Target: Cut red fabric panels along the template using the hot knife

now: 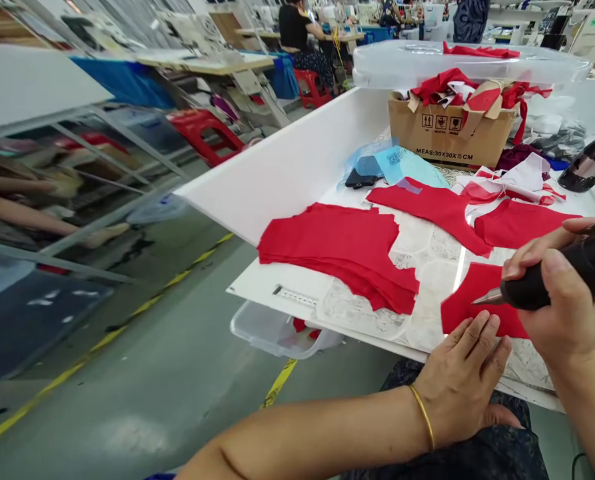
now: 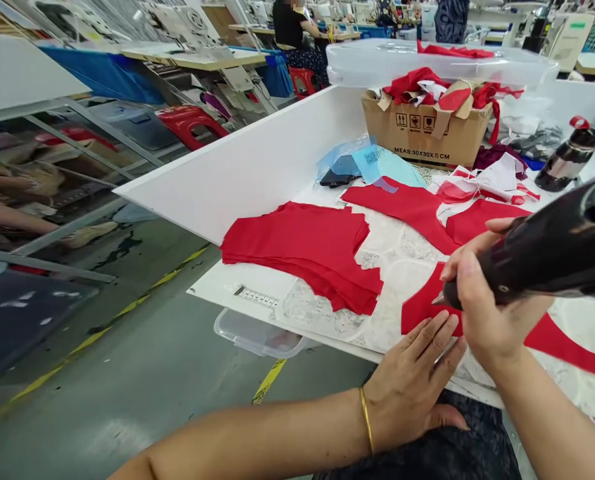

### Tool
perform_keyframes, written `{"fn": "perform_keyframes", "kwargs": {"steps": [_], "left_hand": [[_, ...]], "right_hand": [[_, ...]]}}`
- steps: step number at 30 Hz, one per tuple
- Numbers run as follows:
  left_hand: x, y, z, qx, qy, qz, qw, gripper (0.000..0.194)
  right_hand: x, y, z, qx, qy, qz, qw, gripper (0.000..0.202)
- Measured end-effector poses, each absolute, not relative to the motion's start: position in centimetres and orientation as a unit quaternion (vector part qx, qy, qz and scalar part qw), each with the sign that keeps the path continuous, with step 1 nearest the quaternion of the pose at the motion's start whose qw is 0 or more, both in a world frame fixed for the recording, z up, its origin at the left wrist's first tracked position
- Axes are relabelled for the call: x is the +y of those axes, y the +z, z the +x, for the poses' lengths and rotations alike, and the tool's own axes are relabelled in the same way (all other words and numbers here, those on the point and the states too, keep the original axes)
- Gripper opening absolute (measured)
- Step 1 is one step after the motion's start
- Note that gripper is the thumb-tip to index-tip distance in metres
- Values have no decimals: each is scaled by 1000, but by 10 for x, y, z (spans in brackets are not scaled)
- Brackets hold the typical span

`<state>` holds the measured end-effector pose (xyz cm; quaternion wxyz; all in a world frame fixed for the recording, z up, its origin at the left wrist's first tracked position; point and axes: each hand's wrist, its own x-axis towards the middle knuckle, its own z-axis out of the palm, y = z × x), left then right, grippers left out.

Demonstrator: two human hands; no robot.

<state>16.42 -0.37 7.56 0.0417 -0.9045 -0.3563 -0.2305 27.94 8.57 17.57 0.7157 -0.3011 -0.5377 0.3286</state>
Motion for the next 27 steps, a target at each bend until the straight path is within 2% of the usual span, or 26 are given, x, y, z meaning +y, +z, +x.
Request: {"fn": "perform_keyframes", "kwargs": {"steps": [6, 13, 27], "left_hand": [[-5, 73, 173, -384, -277, -880, 42, 90], [-7, 72, 176, -389, -261, -884, 14, 89], [-9, 72, 177, -390, -287, -875, 23, 91]], "right_hand": [[76, 174, 249, -543, 351, -281, 709, 22], [78, 171, 241, -556, 347, -285, 700, 24], [79, 163, 242, -565, 336, -281, 699, 17]]}}
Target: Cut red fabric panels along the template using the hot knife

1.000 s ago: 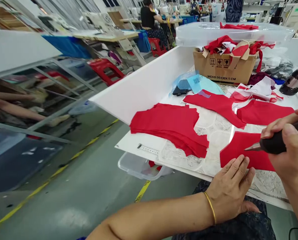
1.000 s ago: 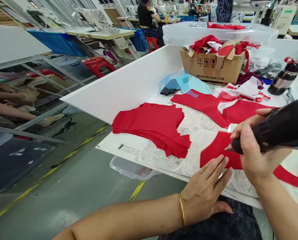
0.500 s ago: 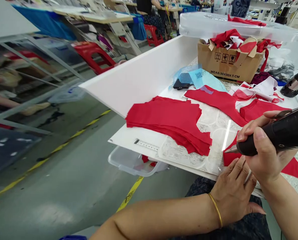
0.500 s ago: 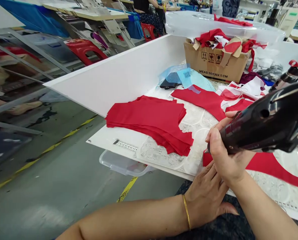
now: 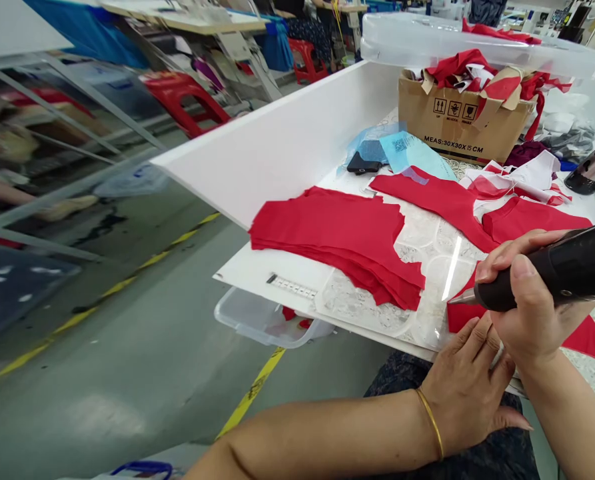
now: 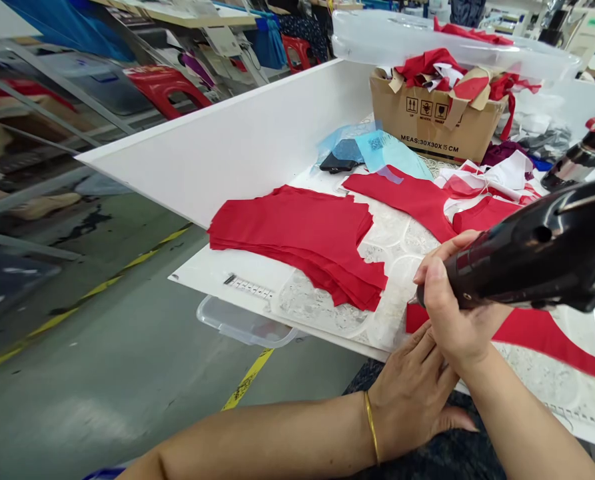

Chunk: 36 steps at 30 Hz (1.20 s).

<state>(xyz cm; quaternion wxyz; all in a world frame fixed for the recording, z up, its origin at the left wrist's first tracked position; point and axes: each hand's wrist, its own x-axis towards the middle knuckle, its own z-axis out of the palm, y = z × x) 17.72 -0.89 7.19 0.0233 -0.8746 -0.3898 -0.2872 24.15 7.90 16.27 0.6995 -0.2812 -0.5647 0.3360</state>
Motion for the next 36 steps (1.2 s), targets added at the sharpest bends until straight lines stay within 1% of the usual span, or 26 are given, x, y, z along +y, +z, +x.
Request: {"fn": "perform_keyframes", "kwargs": {"steps": [4, 9, 15, 19, 21, 25, 28, 31, 36], "left_hand": [[-12, 73, 178, -375, -306, -874, 22, 83], [-15, 72, 181, -378, -283, -881, 1, 78], [-16, 69, 182, -385, -274, -881, 21, 78], [-12, 75, 180, -392, -305, -867, 43, 78], [-7, 78, 180, -397, -335, -851, 70, 77], [7, 86, 181, -397, -357, -838, 113, 74], [15, 89, 181, -396, -337, -847, 113, 74], [18, 86, 180, -396, -309, -858, 106, 77], [17, 78, 179, -392, -293, -867, 92, 83]], "right_hand": [[66, 169, 252, -564, 378, -281, 678, 20], [53, 172, 259, -572, 417, -270, 653, 23], [52, 170, 255, -569, 393, -278, 667, 15], [53, 172, 259, -568, 392, -281, 666, 19], [62, 173, 261, -553, 374, -282, 689, 22], [99, 173, 267, -536, 284, -287, 742, 22], [130, 170, 271, -536, 238, -296, 754, 25], [149, 165, 273, -523, 229, -298, 765, 30], [155, 160, 271, -510, 213, -299, 778, 24]]}}
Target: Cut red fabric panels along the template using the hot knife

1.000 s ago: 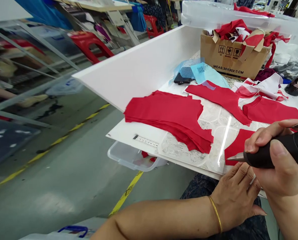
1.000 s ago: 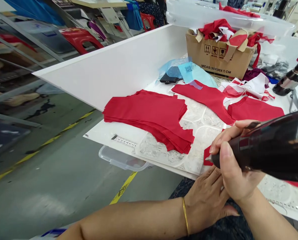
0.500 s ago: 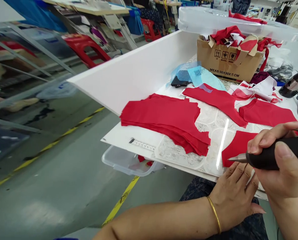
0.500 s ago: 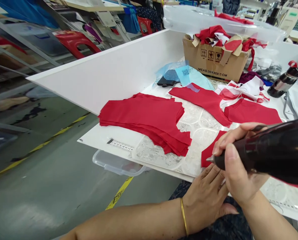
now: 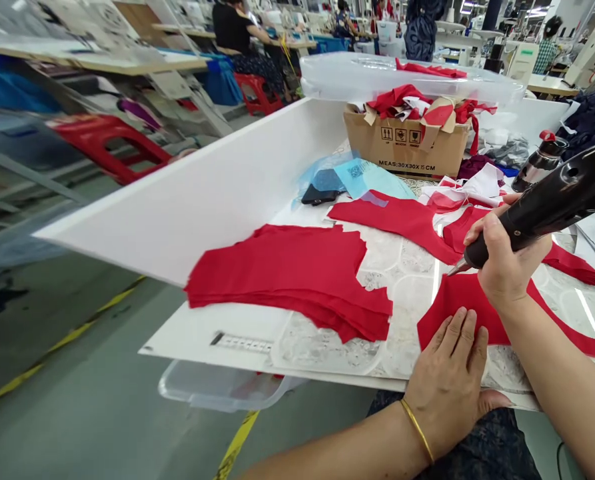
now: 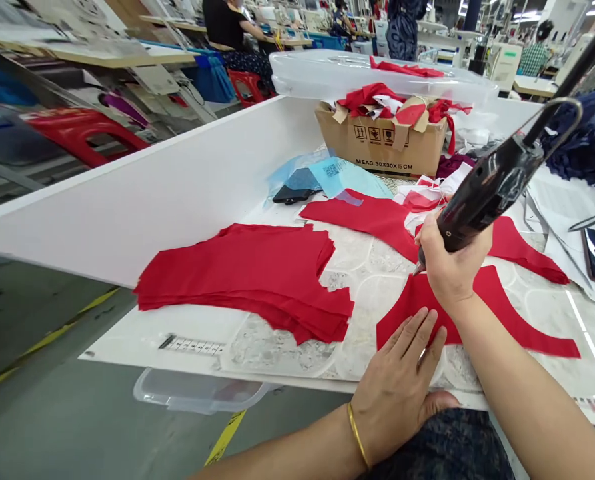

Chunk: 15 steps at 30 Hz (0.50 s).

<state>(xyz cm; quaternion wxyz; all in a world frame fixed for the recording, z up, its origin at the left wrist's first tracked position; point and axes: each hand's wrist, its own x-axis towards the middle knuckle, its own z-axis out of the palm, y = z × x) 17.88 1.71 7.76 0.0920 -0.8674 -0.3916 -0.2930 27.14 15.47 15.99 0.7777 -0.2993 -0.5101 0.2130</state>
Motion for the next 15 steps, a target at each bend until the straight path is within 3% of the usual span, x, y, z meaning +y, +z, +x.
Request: {"fn": "perform_keyframes", "kwargs": {"steps": [15], "left_hand": [[17, 74, 179, -392, -306, -863, 91, 87]], "right_hand": [[153, 148, 273, -527, 195, -332, 758, 18]]}}
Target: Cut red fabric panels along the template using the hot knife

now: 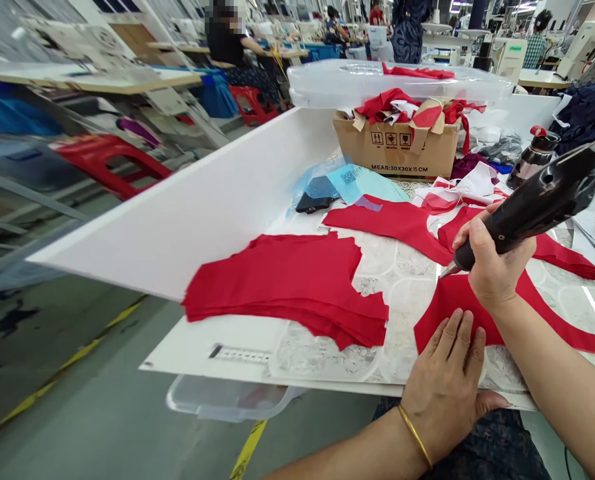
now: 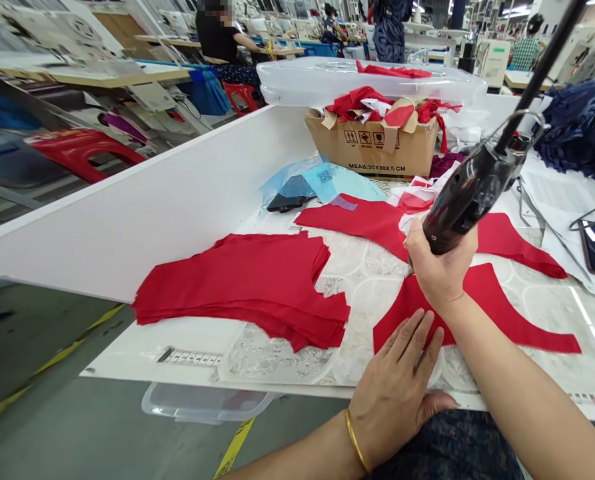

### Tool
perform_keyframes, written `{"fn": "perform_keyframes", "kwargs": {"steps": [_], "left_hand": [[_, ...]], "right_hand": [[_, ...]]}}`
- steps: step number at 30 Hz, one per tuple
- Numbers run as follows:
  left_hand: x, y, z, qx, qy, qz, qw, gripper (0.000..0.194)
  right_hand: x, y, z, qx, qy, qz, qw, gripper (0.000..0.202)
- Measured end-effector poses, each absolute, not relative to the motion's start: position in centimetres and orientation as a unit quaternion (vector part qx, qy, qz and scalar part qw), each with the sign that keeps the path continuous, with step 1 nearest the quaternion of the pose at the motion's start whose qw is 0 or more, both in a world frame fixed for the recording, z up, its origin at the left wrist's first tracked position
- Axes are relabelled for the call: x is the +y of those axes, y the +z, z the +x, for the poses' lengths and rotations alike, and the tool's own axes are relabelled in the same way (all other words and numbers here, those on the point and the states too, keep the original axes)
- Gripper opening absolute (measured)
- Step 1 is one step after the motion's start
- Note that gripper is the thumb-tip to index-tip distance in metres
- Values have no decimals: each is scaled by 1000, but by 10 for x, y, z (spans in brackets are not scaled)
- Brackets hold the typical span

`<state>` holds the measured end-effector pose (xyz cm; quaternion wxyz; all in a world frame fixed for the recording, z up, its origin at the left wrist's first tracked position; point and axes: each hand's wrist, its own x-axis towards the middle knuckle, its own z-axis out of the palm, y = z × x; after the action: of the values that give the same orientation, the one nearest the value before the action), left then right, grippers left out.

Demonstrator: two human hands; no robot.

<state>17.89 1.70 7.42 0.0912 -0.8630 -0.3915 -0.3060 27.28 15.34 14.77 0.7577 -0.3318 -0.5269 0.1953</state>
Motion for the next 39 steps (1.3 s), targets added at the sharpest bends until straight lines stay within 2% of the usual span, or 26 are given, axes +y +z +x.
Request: {"fn": "perform_keyframes", "kwargs": {"steps": [19, 23, 28, 33, 39], "left_hand": [[13, 66, 182, -397, -330, -856, 35, 88], [11, 64, 182, -400, -310, -862, 19, 85], [13, 70, 177, -393, -312, -865, 0, 85], [21, 82, 174, -367, -295, -882, 27, 80], [33, 83, 179, -381, -277, -881, 39, 80]], "right_hand": [[107, 160, 258, -535, 336, -284, 721, 24], [107, 157, 255, -554, 319, -299, 708, 18], [108, 161, 258, -553, 330, -279, 712, 21], [124, 164, 277, -562, 257, -304, 725, 13], [161, 149, 310, -532, 175, -372, 740, 28]]}}
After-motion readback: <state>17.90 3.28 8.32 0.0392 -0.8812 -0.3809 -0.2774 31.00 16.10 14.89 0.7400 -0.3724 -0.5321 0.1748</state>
